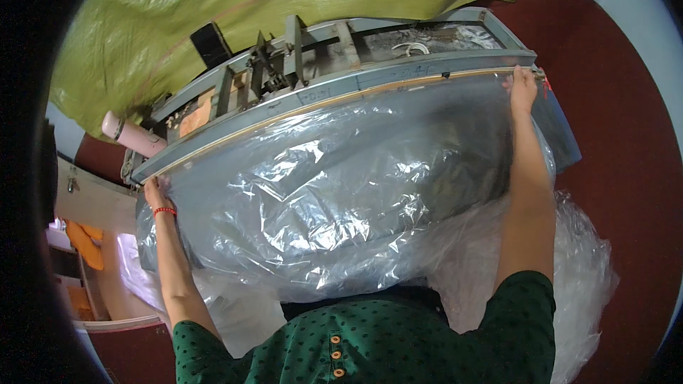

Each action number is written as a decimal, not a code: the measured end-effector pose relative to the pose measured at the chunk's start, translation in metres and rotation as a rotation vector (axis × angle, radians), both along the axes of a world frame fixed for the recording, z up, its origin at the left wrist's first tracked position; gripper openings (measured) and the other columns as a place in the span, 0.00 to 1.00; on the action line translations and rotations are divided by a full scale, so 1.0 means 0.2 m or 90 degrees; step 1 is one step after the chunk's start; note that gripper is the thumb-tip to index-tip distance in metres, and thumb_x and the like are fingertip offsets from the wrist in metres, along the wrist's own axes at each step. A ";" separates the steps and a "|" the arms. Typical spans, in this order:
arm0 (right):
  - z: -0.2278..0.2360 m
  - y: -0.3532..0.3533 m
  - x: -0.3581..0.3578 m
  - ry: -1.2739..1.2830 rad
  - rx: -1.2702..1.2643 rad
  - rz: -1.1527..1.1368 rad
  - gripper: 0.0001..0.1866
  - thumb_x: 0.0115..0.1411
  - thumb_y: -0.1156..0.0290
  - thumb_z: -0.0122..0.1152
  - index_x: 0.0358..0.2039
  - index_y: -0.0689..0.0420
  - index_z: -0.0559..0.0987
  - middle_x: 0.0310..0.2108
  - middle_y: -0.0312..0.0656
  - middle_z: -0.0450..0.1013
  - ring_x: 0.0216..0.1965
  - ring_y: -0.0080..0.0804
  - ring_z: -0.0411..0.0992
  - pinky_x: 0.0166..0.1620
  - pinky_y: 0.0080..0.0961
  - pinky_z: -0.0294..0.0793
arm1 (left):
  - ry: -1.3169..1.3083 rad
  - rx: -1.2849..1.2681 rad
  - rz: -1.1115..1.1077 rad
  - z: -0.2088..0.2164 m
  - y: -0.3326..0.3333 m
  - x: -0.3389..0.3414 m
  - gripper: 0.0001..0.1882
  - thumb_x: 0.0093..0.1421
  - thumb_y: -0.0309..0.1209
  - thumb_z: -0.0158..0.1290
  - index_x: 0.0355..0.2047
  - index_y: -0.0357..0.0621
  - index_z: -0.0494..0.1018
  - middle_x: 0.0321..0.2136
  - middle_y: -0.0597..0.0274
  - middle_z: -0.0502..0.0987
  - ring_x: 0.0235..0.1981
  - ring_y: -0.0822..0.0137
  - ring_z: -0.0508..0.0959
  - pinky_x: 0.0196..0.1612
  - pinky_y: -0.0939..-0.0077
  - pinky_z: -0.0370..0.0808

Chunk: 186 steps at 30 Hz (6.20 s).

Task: Placing and aligning a plastic sheet on a sealing machine and activating the heat seal.

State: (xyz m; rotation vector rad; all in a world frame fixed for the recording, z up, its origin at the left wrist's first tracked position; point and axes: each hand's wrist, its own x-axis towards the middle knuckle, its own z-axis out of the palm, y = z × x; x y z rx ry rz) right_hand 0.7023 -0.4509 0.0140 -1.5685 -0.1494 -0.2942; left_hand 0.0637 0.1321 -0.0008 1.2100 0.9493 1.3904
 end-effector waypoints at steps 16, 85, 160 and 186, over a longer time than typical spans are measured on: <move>0.59 0.10 -0.94 -0.442 -0.307 -0.125 0.15 0.55 0.67 0.52 0.42 0.59 0.72 0.41 0.45 0.68 0.44 0.36 0.65 0.48 0.27 0.62 | 0.179 0.164 -0.284 0.51 -1.02 -0.16 0.03 0.54 0.22 0.45 0.30 0.41 0.67 0.24 0.65 0.71 0.24 0.77 0.68 0.29 0.85 0.65; -0.06 -0.70 -0.19 -0.090 -0.551 -0.258 0.10 0.50 0.63 0.56 0.26 0.57 0.75 0.25 0.43 0.74 0.29 0.39 0.73 0.33 0.31 0.69 | 0.628 0.446 -0.366 0.22 -1.86 1.51 0.13 0.47 0.38 0.55 0.22 0.40 0.73 0.17 0.56 0.74 0.22 0.58 0.75 0.27 0.69 0.70; 0.52 0.76 -1.91 0.155 0.067 0.965 0.08 0.55 0.70 0.53 0.34 0.59 0.73 0.21 0.32 0.69 0.21 0.12 0.62 0.22 0.10 0.58 | 0.399 0.643 -0.180 0.69 -1.69 0.61 0.12 0.44 0.25 0.57 0.16 0.39 0.63 0.12 0.61 0.63 0.14 0.78 0.63 0.17 0.83 0.59; -0.14 -0.59 -0.14 -0.147 -0.455 -0.090 0.20 0.58 0.57 0.45 0.35 0.62 0.74 0.33 0.44 0.73 0.35 0.33 0.70 0.40 0.26 0.65 | 0.741 0.390 0.397 0.60 -0.35 -0.76 0.14 0.50 0.36 0.51 0.31 0.39 0.69 0.29 0.53 0.74 0.34 0.55 0.73 0.37 0.69 0.68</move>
